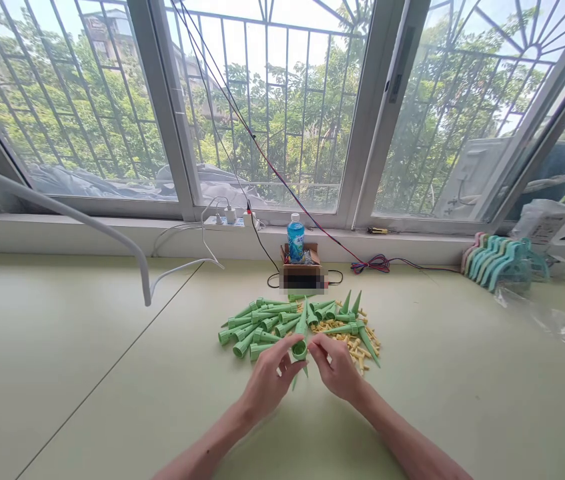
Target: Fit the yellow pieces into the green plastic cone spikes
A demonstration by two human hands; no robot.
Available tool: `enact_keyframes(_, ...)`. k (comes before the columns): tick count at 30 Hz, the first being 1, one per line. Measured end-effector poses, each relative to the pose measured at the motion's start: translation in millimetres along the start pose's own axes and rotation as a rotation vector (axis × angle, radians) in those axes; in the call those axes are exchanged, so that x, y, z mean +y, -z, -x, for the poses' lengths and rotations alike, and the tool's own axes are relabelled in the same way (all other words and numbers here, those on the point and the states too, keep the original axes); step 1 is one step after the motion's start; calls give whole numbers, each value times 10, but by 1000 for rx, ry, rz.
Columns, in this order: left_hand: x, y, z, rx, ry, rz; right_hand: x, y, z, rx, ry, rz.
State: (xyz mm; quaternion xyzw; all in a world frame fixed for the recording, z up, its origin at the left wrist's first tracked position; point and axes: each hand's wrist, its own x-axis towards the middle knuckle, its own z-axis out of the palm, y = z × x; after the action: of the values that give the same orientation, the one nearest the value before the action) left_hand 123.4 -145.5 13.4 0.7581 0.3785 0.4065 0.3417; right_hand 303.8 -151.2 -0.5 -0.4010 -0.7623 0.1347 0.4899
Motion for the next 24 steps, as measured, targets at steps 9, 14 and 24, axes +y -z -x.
enact_keyframes(9,64,-2,-31,-13,154,195,10,-3,-2,124,-32,24)
enact_keyframes(14,65,17,-88,-200,368,512,8,6,2,176,-24,27)
enact_keyframes(24,66,47,-71,-489,641,850,-46,9,2,10,55,-66)
